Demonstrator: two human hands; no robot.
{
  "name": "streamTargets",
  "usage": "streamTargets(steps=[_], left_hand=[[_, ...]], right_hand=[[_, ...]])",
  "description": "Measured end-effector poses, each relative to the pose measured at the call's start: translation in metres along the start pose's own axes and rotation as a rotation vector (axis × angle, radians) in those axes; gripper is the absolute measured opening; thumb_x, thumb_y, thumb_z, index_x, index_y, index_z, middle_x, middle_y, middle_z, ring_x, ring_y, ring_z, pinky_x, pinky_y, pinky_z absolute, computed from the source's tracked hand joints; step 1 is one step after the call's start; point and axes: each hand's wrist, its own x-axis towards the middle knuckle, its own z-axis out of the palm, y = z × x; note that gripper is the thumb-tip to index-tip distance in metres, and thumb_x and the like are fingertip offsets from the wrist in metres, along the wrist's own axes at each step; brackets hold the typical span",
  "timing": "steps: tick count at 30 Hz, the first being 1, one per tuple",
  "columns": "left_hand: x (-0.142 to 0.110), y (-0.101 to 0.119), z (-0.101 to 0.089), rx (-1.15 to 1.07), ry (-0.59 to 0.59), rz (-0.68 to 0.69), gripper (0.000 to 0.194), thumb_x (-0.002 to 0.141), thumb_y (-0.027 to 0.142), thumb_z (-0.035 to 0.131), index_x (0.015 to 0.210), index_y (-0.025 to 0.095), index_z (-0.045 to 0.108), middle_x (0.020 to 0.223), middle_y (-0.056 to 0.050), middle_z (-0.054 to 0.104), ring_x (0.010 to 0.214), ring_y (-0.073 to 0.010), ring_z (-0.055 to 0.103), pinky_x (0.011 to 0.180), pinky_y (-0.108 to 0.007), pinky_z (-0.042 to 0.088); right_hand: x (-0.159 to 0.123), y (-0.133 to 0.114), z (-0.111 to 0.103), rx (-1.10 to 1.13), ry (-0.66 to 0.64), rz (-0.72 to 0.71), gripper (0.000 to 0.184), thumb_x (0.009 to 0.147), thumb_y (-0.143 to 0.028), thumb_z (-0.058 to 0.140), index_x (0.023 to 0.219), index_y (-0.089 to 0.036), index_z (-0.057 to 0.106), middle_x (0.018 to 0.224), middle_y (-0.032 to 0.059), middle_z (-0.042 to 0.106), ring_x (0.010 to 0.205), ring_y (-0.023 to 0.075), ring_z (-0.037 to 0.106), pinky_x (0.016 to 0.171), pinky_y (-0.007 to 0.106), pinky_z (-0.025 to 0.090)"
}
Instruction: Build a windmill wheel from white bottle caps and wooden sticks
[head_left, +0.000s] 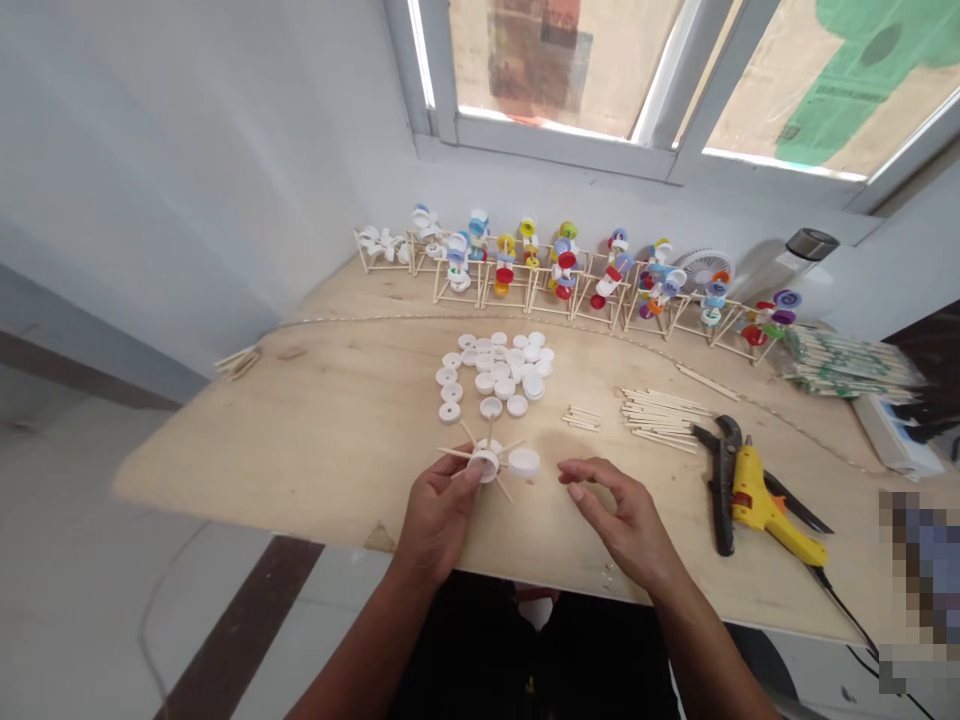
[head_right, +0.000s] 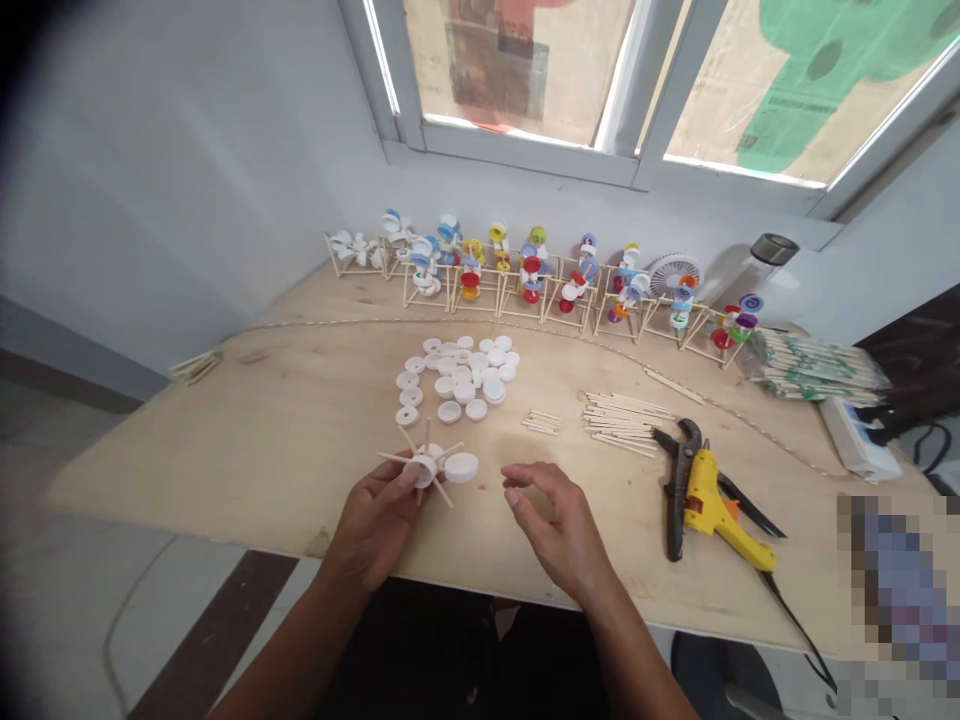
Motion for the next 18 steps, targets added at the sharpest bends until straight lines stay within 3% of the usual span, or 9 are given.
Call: streamTargets(steps=[7,11,15,18], left_hand=[[-0.009,0.006,-0.001,0.196,-0.018,0.036,0.042,0.054,0.033,0.082,0.090,0.015,0.071,0.095,-0.010,0.073,0.087,-0.0241,0.067,0.081,-0.035,0.051],[-0.015,0.013,-0.002,0.417,-0.125,0.032,0.039,0.060,0.035,0.079,0.094,0.017,0.072,0.097,-0.011,0.073,0.090,-0.0285,0.066,0.082,-0.039,0.050],[-0.018,0.017,-0.005,0.645,-0.266,0.105,0.035,0.065,0.032,0.075,0.099,0.022,0.072,0.101,-0.009,0.071,0.094,-0.0272,0.065,0.085,-0.037,0.049],[-0.021,0.019,-0.004,0.741,-0.342,0.159,0.044,0.066,0.030,0.075,0.110,0.024,0.067,0.094,-0.006,0.070,0.092,-0.0242,0.064,0.085,-0.034,0.048]], right_hand=[[-0.001,-0.004,0.001,0.026,0.008,0.003,0.022,0.087,-0.033,0.054,0.105,-0.025,0.064,0.106,0.0064,0.067,0.103,0.0224,0.060,0.091,0.040,0.048],[0.001,-0.012,0.001,0.035,-0.003,-0.003,0.021,0.086,-0.032,0.056,0.105,-0.025,0.064,0.108,0.0058,0.066,0.107,0.0220,0.058,0.095,0.040,0.044],[0.002,-0.022,0.002,0.049,-0.042,-0.006,0.024,0.084,-0.031,0.060,0.107,-0.025,0.063,0.111,0.0057,0.064,0.108,0.0219,0.057,0.097,0.041,0.041],[0.000,-0.025,0.005,0.048,-0.087,-0.008,0.032,0.081,-0.031,0.064,0.112,-0.027,0.060,0.108,0.0041,0.065,0.107,0.0212,0.057,0.096,0.041,0.041]])
